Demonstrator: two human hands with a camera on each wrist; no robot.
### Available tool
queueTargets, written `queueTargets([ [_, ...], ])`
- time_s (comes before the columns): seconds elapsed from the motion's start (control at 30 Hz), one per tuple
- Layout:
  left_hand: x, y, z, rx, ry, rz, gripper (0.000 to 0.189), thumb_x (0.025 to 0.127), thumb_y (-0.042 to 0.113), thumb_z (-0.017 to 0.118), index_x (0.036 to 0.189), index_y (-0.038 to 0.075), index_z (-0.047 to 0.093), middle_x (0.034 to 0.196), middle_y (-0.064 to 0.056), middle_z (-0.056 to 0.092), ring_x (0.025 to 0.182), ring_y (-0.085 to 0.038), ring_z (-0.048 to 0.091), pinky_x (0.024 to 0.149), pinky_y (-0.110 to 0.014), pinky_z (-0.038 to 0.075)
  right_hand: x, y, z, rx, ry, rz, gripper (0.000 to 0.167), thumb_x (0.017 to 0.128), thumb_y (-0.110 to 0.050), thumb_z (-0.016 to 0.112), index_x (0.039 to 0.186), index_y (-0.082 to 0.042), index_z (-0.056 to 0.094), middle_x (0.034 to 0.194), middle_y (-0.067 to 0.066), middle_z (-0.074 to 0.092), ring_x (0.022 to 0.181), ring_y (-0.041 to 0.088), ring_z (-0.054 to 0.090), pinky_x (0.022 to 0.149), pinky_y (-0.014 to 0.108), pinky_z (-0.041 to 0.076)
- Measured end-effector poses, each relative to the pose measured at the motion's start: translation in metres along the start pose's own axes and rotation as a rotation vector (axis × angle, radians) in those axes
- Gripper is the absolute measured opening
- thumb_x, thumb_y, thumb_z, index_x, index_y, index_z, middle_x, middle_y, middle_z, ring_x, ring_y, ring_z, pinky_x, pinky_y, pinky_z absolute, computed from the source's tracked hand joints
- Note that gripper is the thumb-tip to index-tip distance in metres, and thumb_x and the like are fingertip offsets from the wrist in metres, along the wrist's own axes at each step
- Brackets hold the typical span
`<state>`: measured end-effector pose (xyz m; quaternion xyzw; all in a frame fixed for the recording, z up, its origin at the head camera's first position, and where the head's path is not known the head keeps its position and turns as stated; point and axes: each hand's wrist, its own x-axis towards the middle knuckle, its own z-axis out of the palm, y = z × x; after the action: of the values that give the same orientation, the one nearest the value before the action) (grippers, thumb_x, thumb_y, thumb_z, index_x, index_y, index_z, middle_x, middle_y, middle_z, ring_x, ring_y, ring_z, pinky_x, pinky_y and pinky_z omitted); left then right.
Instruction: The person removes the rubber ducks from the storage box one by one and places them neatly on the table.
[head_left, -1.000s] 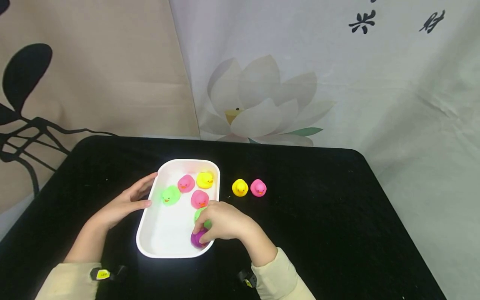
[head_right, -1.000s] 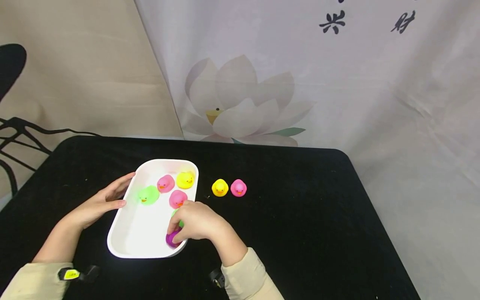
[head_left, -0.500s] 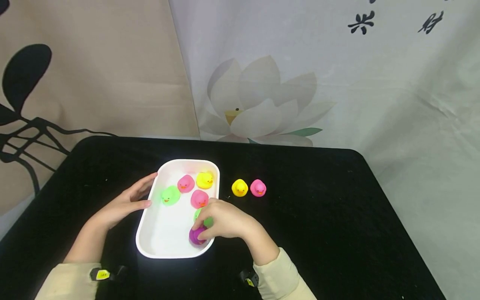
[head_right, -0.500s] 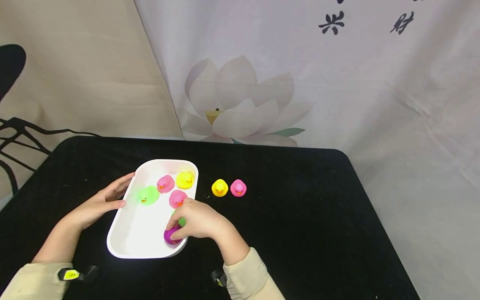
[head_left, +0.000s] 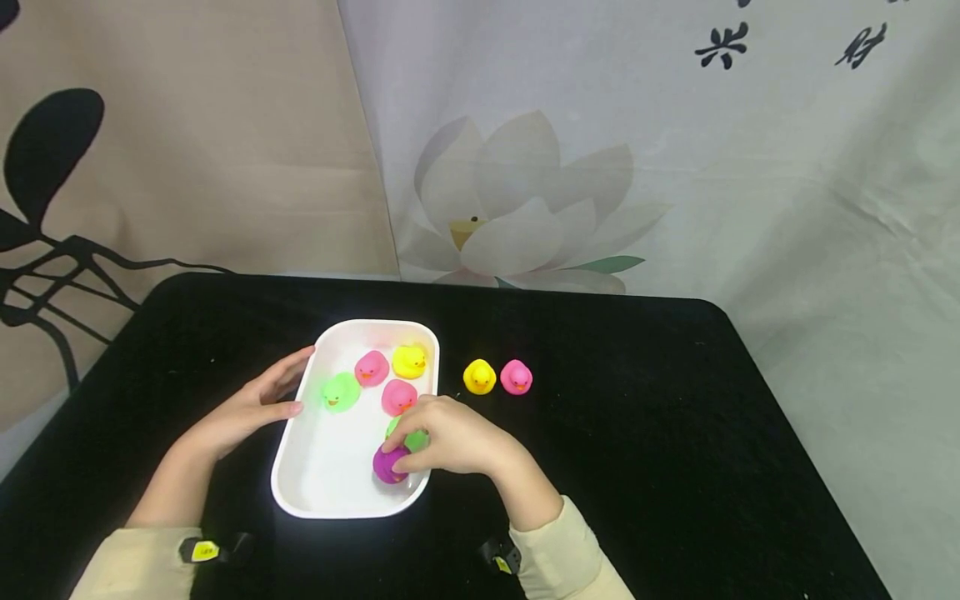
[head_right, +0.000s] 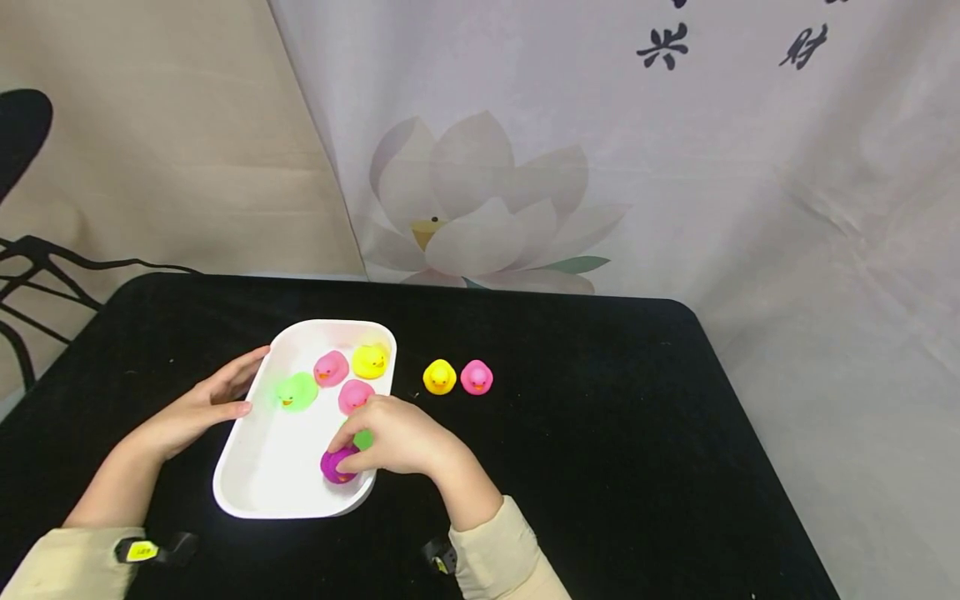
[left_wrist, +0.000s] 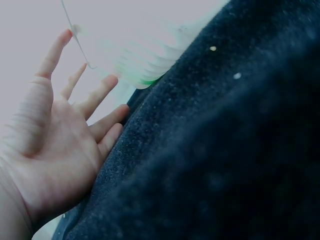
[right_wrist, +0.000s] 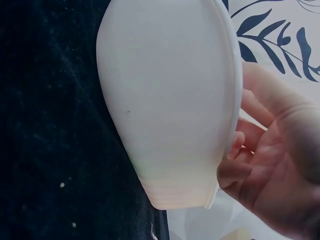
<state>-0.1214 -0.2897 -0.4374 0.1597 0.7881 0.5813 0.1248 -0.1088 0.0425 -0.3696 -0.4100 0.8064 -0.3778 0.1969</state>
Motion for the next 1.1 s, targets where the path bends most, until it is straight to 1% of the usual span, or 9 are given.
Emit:
queueTargets([
  [0.23, 0.000, -0.001, 0.000, 0.006, 0.005, 0.000, 0.074, 0.087, 0.011, 0.062, 0.151, 0.021, 0.025, 0.152, -0.013, 0.028, 0.133, -0.042, 0.030, 0.092, -0.066, 0.037, -0.003, -0.004, -0.003, 0.027, 0.030, -0.035, 0.029, 0.080, -0.019, 0.079, 0.108, -0.012, 0.074, 0.095, -0.014, 0.069, 0.094, 0.000, 0.056, 0.073, 0.017, 0.052],
  [0.47, 0.000, 0.000, 0.000, 0.001, -0.002, 0.008, 0.074, 0.087, 0.010, 0.062, 0.151, 0.020, 0.025, 0.152, -0.012, 0.029, 0.132, -0.036, 0.034, 0.092, -0.066, 0.038, -0.008, -0.011, -0.011, 0.051, 0.083, -0.065, 0.029, 0.079, -0.018, 0.079, 0.107, -0.011, 0.074, 0.098, -0.012, 0.070, 0.097, 0.009, 0.057, 0.074, 0.020, 0.052],
  [0.53, -0.001, 0.000, 0.000, 0.003, -0.002, 0.007, 0.074, 0.087, 0.010, 0.062, 0.151, 0.020, 0.025, 0.152, -0.012, 0.029, 0.132, -0.037, 0.033, 0.092, -0.066, 0.037, -0.010, -0.012, -0.014, 0.057, 0.105, -0.073, 0.030, 0.079, -0.018, 0.080, 0.107, -0.011, 0.073, 0.099, -0.011, 0.070, 0.098, 0.008, 0.055, 0.074, 0.021, 0.053],
  [0.67, 0.000, -0.001, 0.000, 0.007, -0.002, -0.004, 0.074, 0.088, 0.012, 0.061, 0.151, 0.021, 0.024, 0.153, -0.013, 0.027, 0.134, -0.042, 0.029, 0.092, -0.068, 0.035, -0.014, -0.013, -0.019, 0.077, 0.156, -0.088, 0.029, 0.078, -0.016, 0.081, 0.105, -0.010, 0.073, 0.100, -0.008, 0.070, 0.099, 0.006, 0.054, 0.074, 0.025, 0.054],
  [0.77, 0.000, -0.002, 0.000, 0.013, -0.002, -0.009, 0.073, 0.089, 0.013, 0.060, 0.152, 0.022, 0.024, 0.153, -0.013, 0.026, 0.135, -0.044, 0.026, 0.092, -0.070, 0.034, -0.017, -0.010, -0.023, 0.094, 0.197, -0.098, 0.028, 0.077, -0.014, 0.081, 0.104, -0.009, 0.074, 0.100, -0.006, 0.071, 0.096, 0.012, 0.055, 0.071, 0.029, 0.055],
  [0.87, 0.000, -0.002, 0.000, 0.019, 0.000, -0.009, 0.074, 0.088, 0.013, 0.060, 0.152, 0.022, 0.024, 0.153, -0.012, 0.026, 0.135, -0.044, 0.025, 0.092, -0.070, 0.034, -0.021, -0.008, -0.029, 0.082, 0.241, -0.101, 0.028, 0.076, -0.012, 0.082, 0.103, -0.010, 0.075, 0.102, -0.005, 0.070, 0.092, 0.018, 0.055, 0.068, 0.030, 0.053],
  [0.97, -0.001, -0.002, 0.000, 0.017, 0.000, -0.004, 0.074, 0.088, 0.012, 0.061, 0.152, 0.022, 0.024, 0.153, -0.012, 0.027, 0.135, -0.043, 0.026, 0.092, -0.069, 0.034, -0.027, -0.008, -0.035, 0.080, 0.285, -0.088, 0.027, 0.077, -0.010, 0.081, 0.103, -0.009, 0.075, 0.102, -0.005, 0.069, 0.091, 0.022, 0.054, 0.065, 0.030, 0.052],
  [1.1, -0.001, 0.000, 0.000, 0.017, 0.001, 0.004, 0.074, 0.088, 0.011, 0.061, 0.152, 0.021, 0.025, 0.153, -0.012, 0.027, 0.135, -0.043, 0.026, 0.092, -0.070, 0.034, -0.034, -0.005, -0.043, 0.074, 0.347, -0.052, 0.026, 0.076, -0.007, 0.080, 0.102, -0.010, 0.075, 0.098, -0.007, 0.068, 0.089, 0.019, 0.053, 0.062, 0.031, 0.054],
])
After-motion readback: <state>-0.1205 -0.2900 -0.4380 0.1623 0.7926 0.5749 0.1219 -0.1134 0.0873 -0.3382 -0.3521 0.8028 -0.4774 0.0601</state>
